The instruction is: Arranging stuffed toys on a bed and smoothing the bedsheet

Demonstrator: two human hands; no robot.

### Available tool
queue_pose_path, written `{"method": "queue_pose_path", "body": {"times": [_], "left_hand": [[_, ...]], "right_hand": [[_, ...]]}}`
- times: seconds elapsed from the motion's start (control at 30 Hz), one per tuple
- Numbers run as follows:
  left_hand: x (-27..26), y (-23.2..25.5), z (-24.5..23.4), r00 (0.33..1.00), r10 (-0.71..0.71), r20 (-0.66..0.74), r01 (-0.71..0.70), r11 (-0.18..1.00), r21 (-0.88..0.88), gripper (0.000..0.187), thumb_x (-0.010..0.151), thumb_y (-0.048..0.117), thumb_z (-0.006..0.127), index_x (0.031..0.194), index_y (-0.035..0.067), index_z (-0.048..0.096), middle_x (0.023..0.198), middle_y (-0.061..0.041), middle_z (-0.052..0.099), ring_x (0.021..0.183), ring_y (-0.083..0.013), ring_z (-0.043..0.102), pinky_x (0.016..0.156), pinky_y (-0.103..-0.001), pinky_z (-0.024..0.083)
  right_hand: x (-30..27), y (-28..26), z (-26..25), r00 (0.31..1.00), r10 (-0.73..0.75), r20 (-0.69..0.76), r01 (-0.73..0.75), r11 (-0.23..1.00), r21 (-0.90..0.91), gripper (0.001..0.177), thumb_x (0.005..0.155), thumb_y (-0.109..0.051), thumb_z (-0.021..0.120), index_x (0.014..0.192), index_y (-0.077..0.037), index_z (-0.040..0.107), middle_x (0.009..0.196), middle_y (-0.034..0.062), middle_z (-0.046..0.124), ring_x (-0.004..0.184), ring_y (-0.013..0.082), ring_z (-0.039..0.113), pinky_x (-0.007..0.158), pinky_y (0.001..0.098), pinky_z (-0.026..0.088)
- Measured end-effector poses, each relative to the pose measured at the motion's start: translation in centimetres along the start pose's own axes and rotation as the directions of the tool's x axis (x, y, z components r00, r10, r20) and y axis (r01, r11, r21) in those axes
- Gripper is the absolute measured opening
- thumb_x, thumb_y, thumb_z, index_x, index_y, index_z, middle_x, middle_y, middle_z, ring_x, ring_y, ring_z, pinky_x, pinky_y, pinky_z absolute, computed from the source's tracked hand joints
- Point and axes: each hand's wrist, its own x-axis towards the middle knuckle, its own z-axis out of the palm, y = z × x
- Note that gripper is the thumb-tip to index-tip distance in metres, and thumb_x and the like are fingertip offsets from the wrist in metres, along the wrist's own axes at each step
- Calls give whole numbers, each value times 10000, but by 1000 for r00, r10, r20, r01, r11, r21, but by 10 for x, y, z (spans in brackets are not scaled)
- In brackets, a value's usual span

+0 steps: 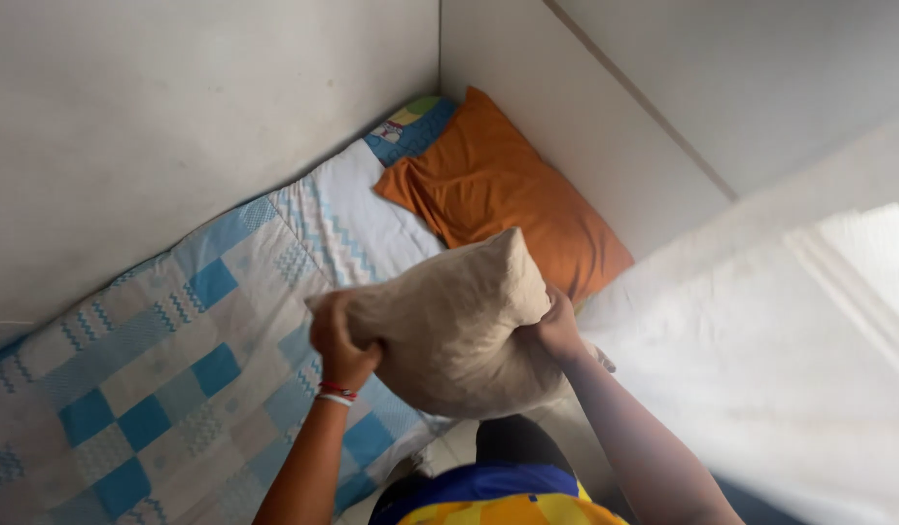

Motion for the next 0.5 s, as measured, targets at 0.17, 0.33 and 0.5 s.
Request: {"method": "queue_pose_path", "body": {"times": [0.17, 0.33, 0.5], "left_hand": [[30, -62, 100, 608, -637, 474, 693, 135, -708, 1101, 755, 263, 859, 1642, 262, 207, 1694, -7, 234, 1566, -302, 182, 1283, -535, 123], [87, -148, 233, 634, -648, 423, 500, -74, -863, 837, 796, 138, 788, 1526, 256, 395, 1537, -27, 436, 1418, -309, 380, 1218, -553, 245], [144, -252, 327, 666, -649, 368, 198, -322, -926, 593, 850, -21, 696, 1376, 245, 637, 1336, -54, 696, 1227, -320, 635, 1134, -577, 402]], "right_hand": [[181, 28, -55, 993, 77, 90, -80, 996, 31, 620, 405, 24, 862, 1013, -44, 762, 878, 76, 737, 792, 238, 665, 744, 338, 567], [335, -12, -31, 964, -29, 264, 51, 996, -79, 824, 535, 35, 788, 1333, 22, 585, 1240, 255, 626, 1183, 402, 531, 1034, 501, 409], [465, -14, 14, 856, -269, 442, 465, 774, -430, 693, 803, -179, 835, 1413, 21, 574, 1247, 295, 613, 1134, 502, 612, 927, 557, 538]]}}
